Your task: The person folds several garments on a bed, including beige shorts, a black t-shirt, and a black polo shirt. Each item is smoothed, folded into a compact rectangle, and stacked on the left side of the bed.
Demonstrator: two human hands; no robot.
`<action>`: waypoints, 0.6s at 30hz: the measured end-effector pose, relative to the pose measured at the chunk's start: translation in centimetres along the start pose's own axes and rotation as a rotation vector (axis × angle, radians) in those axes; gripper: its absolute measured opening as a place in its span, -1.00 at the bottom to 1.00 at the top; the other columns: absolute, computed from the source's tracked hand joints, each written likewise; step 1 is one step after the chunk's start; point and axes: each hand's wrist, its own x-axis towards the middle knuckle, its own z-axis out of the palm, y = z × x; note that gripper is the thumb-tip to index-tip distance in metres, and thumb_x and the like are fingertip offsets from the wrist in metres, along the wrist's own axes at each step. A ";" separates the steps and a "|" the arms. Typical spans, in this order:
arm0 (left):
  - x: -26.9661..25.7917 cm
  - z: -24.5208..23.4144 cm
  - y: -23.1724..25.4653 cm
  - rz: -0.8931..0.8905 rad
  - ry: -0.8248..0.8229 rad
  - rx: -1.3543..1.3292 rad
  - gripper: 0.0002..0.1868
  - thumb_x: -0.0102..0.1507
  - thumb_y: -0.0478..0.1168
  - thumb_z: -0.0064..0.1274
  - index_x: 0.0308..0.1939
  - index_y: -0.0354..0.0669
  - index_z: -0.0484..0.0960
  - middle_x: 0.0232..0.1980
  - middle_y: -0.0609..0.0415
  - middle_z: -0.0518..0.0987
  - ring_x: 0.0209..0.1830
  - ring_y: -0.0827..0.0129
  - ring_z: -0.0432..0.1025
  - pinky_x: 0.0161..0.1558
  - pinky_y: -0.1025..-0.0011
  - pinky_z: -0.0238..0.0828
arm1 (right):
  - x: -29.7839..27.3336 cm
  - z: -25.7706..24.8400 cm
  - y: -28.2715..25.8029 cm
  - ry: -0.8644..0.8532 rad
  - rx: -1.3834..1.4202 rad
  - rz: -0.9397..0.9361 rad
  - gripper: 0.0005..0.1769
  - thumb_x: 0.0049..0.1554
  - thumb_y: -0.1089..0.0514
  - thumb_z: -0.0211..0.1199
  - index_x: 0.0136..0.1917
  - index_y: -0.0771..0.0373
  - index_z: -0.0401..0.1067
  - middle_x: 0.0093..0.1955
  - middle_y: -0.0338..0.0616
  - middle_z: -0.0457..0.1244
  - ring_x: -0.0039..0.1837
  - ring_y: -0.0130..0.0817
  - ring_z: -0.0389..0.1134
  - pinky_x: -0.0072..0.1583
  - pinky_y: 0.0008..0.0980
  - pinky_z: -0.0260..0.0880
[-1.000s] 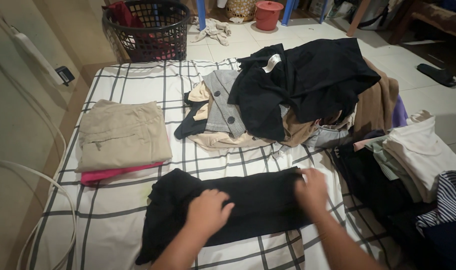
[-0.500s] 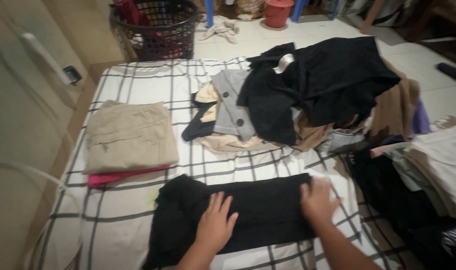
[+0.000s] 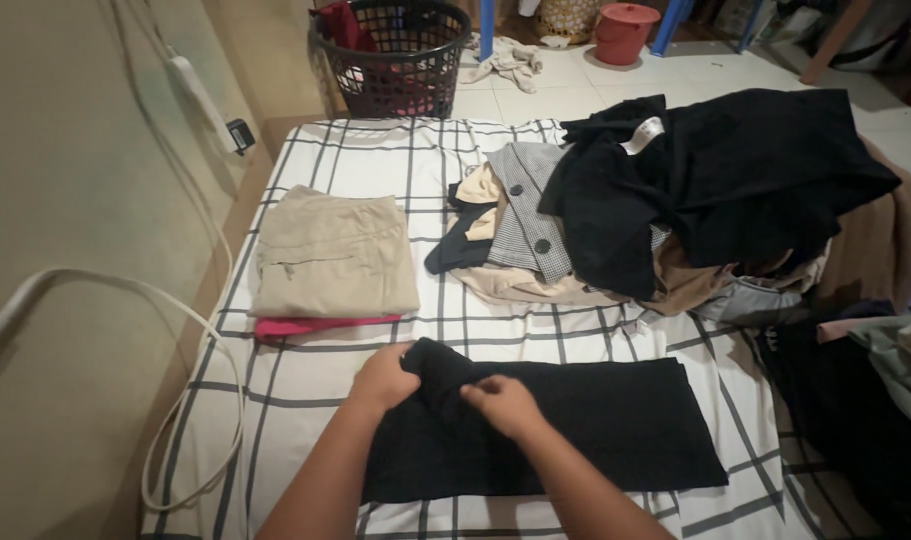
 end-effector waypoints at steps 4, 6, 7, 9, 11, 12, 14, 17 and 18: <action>0.0 1.0 -2.8 0.114 -0.004 -0.060 -0.63 -0.03 -0.22 0.18 -0.12 -0.10 0.74 -0.02 -0.15 0.64 0.05 0.02 0.53 0.10 0.26 0.48 | 1.3 2.1 1.3 -0.042 -0.060 0.010 -0.44 -0.03 -0.13 0.43 0.14 0.22 0.51 0.07 -0.06 0.43 0.16 -0.17 0.44 0.20 -0.26 0.41; 0.3 0.5 -3.9 0.167 0.093 -0.109 -0.65 -0.05 -0.24 0.22 -0.17 -0.16 0.72 -0.05 -0.13 0.62 0.01 0.01 0.51 0.05 0.26 0.47 | 2.5 2.1 1.7 -0.001 0.221 -0.119 -0.59 -0.04 -0.02 0.42 -0.01 0.28 0.51 -0.08 -0.06 0.46 0.02 -0.18 0.48 0.08 -0.22 0.46; 0.1 0.1 -4.5 0.190 0.159 -0.139 -0.62 -0.06 -0.25 0.24 -0.15 -0.18 0.69 -0.06 -0.12 0.61 0.00 0.00 0.51 0.03 0.24 0.46 | 2.7 1.9 2.1 0.002 0.370 -0.062 -0.65 -0.01 -0.01 0.38 -0.05 0.26 0.50 -0.11 -0.09 0.40 -0.03 -0.20 0.42 0.02 -0.22 0.42; -0.5 -0.6 -5.4 0.147 0.191 -0.201 -0.61 -0.07 -0.26 0.24 -0.15 -0.21 0.66 -0.07 -0.11 0.60 -0.05 0.01 0.52 0.00 0.23 0.47 | 3.0 0.7 2.7 0.008 0.666 0.053 -0.76 0.07 0.02 0.30 -0.11 0.23 0.47 -0.19 -0.15 0.29 -0.13 -0.26 0.31 -0.10 -0.22 0.32; -1.7 -1.8 -6.3 0.017 0.119 -0.264 -0.64 -0.05 -0.29 0.19 -0.16 -0.23 0.66 -0.07 -0.09 0.58 -0.12 0.04 0.56 -0.03 0.24 0.51 | 2.9 -0.3 2.7 -0.054 0.977 0.084 -0.80 0.07 0.05 0.21 -0.11 0.18 0.42 -0.18 -0.16 0.33 -0.13 -0.25 0.34 -0.11 -0.26 0.34; -2.1 -2.1 -6.4 0.074 0.082 -0.327 -0.59 -0.10 -0.30 0.23 -0.15 -0.22 0.66 -0.03 -0.06 0.57 -0.09 0.08 0.55 -0.06 0.24 0.52 | 2.8 -0.8 2.5 -0.085 1.132 0.100 -0.83 0.07 0.06 0.17 -0.10 0.16 0.39 -0.17 -0.17 0.35 -0.14 -0.24 0.35 -0.12 -0.28 0.35; -3.0 -2.2 -6.4 0.192 0.004 -0.450 -0.48 -0.20 -0.31 0.30 -0.12 -0.22 0.67 0.04 0.00 0.54 -0.03 0.15 0.52 -0.13 0.23 0.55 | 2.1 -1.3 1.9 -0.107 1.040 0.077 -0.85 0.15 0.11 0.19 -0.02 0.17 0.37 -0.16 -0.19 0.30 -0.13 -0.30 0.32 -0.11 -0.31 0.35; -3.7 -1.4 -6.0 0.457 0.017 -0.416 -0.52 -0.01 -0.19 0.51 -0.11 -0.37 0.69 0.15 -0.08 0.55 0.15 0.12 0.43 0.10 0.24 0.36 | 1.0 -1.7 0.6 -0.145 0.986 0.075 -0.84 0.20 0.21 0.21 0.06 0.20 0.37 -0.10 -0.17 0.32 -0.10 -0.34 0.35 -0.08 -0.37 0.37; -3.8 -1.1 -6.0 0.416 0.023 -0.429 -0.53 0.00 -0.18 0.49 -0.14 -0.37 0.69 0.13 -0.05 0.59 0.12 0.15 0.47 0.08 0.27 0.39 | 0.6 -1.8 0.3 -0.161 0.981 0.079 -0.83 0.20 0.25 0.21 0.09 0.22 0.38 -0.07 -0.15 0.33 -0.09 -0.34 0.37 -0.07 -0.39 0.39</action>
